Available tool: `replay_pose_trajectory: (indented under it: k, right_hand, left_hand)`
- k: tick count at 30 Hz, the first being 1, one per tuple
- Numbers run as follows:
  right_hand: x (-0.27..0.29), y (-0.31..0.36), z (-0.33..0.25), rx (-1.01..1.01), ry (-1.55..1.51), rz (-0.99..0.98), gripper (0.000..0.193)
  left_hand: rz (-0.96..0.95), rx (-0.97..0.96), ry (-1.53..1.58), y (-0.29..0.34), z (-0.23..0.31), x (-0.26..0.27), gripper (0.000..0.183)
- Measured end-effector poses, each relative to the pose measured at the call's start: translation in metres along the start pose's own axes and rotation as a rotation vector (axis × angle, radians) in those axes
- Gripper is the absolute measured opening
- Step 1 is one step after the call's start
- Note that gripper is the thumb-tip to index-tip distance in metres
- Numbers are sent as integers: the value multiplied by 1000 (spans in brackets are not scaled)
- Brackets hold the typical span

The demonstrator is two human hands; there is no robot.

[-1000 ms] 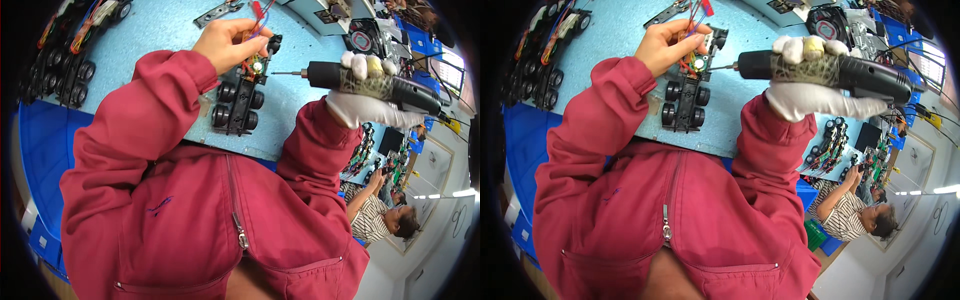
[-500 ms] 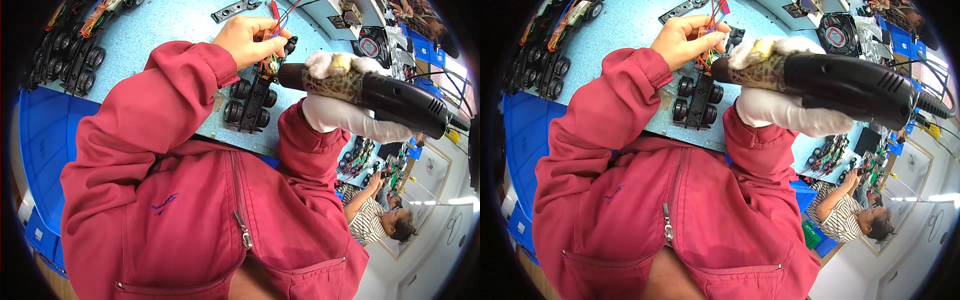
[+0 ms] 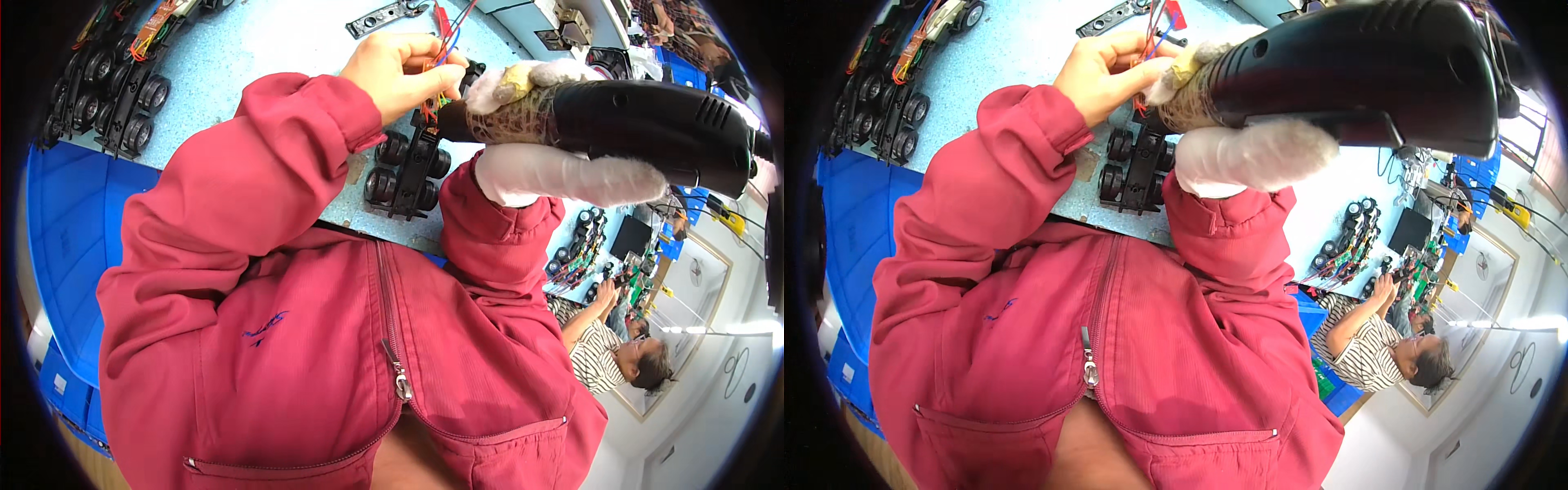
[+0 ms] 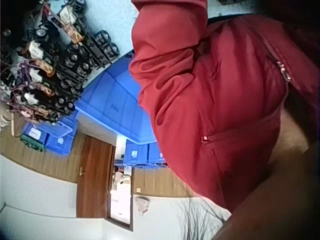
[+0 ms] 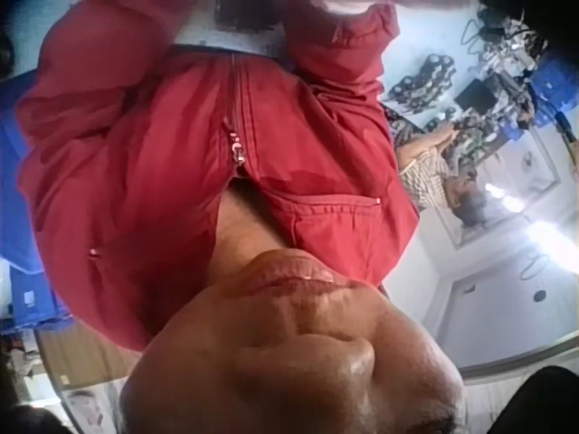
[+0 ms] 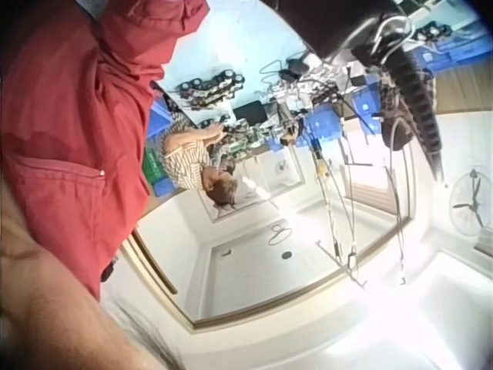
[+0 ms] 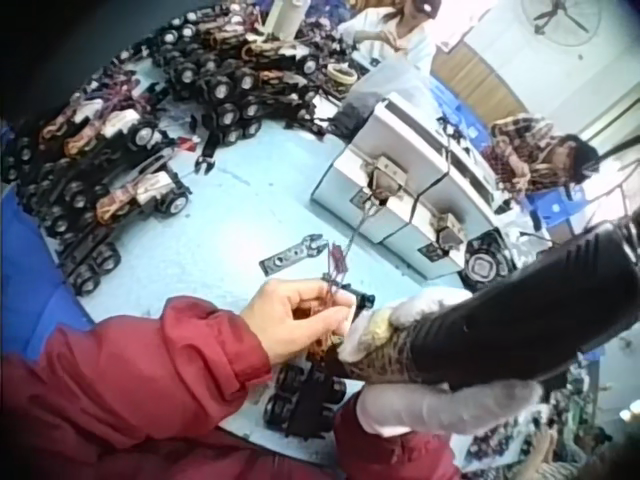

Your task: Assembling toy cars by installing electronic components and fastening them with an electric screwdriver at a factory workbench.

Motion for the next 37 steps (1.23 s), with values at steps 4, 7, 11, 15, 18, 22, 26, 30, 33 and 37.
replay_pose_trajectory:
  k: [4,7,11,15,18,22,26,30,33,37]
  right_hand:
    - [5,0,3,-82,-340,-153,101]
    - [10,3,7,-49,-709,-524,99]
    - [4,14,-1,-105,-727,-698,88]
    - [2,17,1,-236,-706,-781,84]
    - [-7,-4,-4,-410,-646,-734,82]
    - [-14,-101,-15,-95,-810,-758,86]
    - [-70,-162,0,89,-552,-313,72]
    - [-91,-191,40,-17,-331,-347,67]
    - [-84,-184,38,27,-312,-331,63]
    - [-63,-144,17,-88,-279,-150,64]
  left_hand:
    - [9,43,-236,12,18,0,28]
    - [-110,180,-356,14,12,3,27]
    - [-207,198,-25,16,4,1,34]
    - [-82,280,104,19,11,-1,32]
    - [-5,274,134,21,0,3,28]
    - [-69,256,127,22,3,2,28]
    - [-35,283,178,18,1,-1,27]
    - [-19,249,162,19,-4,-1,28]
    - [-32,257,165,22,0,2,29]
    - [-7,442,107,29,-1,7,35]
Point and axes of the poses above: each hand's wrist, its own y-axis away from the middle knuckle, its own x-axis out of the back of the hand, z = x × y, the point moved 4 cm from there along -y, towards the middle knuckle, and after that the axes turned 3 degrees about -z, right-handed, at the moved point
